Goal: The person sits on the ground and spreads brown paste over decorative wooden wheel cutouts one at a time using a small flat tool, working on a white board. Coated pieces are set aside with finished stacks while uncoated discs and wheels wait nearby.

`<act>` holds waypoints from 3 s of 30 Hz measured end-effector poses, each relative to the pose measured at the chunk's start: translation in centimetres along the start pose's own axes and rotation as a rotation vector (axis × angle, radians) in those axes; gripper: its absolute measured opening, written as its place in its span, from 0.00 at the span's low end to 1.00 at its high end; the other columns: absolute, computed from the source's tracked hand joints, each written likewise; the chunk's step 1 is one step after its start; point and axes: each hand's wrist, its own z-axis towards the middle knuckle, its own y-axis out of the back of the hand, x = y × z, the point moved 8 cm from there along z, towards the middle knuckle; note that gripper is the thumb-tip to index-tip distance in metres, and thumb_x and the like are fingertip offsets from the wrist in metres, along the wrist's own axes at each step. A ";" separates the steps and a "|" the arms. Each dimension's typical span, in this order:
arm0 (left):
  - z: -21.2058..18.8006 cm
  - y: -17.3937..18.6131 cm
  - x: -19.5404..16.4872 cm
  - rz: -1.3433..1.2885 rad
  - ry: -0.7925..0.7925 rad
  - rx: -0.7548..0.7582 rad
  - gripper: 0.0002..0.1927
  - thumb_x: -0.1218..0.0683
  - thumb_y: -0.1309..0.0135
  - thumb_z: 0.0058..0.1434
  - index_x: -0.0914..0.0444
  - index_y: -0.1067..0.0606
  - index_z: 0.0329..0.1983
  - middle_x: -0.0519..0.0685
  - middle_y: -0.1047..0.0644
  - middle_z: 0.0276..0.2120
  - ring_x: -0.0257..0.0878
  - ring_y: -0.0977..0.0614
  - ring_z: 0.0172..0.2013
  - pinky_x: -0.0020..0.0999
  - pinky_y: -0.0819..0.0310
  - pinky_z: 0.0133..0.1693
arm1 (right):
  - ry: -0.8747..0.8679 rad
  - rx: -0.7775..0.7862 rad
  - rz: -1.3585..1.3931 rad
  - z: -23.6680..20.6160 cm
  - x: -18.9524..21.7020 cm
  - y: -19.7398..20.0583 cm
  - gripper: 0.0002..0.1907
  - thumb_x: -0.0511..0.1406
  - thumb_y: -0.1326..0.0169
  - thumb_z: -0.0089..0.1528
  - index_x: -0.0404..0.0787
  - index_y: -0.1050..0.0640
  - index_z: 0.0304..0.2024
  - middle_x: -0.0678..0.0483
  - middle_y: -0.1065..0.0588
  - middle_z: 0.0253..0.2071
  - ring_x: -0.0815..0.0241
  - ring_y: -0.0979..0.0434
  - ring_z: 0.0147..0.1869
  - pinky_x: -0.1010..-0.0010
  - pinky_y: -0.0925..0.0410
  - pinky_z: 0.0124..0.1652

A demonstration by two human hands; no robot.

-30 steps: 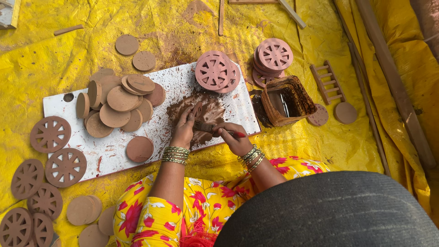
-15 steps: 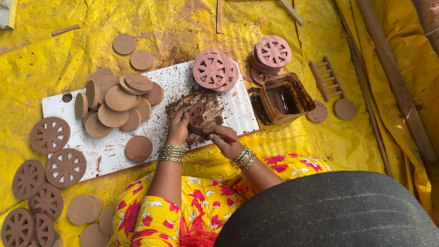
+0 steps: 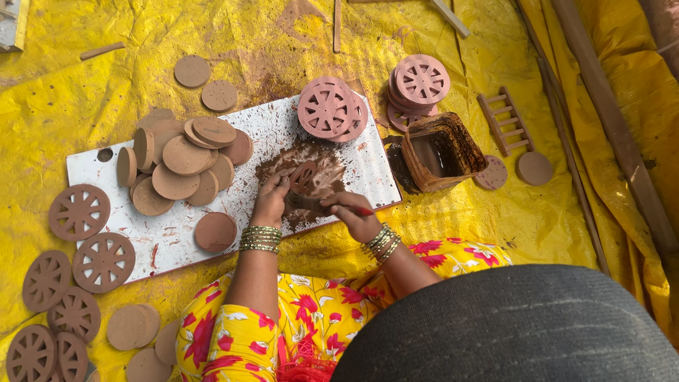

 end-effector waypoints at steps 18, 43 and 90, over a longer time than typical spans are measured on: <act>-0.5 -0.7 0.1 0.141 0.061 -0.074 0.16 0.51 0.57 0.73 0.56 0.24 0.58 0.44 0.21 0.56 0.36 0.24 0.57 0.37 0.34 0.60 | -0.099 -0.060 0.288 -0.3 -1.9 -0.1 0.11 0.34 0.51 0.68 0.33 0.21 0.46 0.50 0.20 0.41 0.60 0.19 0.47 0.68 0.27 0.50; 0.6 -1.2 1.3 0.048 -0.095 -0.042 0.20 0.51 0.61 0.76 0.60 0.30 0.66 0.50 0.25 0.61 0.39 0.23 0.58 0.37 0.29 0.60 | 0.083 0.076 -0.284 -0.3 3.6 -1.5 0.09 0.34 0.46 0.65 0.36 0.20 0.45 0.46 0.25 0.34 0.49 0.22 0.40 0.63 0.30 0.42; -0.5 2.1 -3.2 0.389 -0.315 -0.401 0.16 0.62 0.50 0.67 0.67 0.30 0.58 0.54 0.21 0.50 0.44 0.17 0.48 0.39 0.24 0.52 | -0.183 -0.016 -0.041 0.0 -6.3 -0.5 0.17 0.39 0.48 0.70 0.42 0.22 0.59 0.44 0.20 0.53 0.57 0.21 0.54 0.67 0.29 0.54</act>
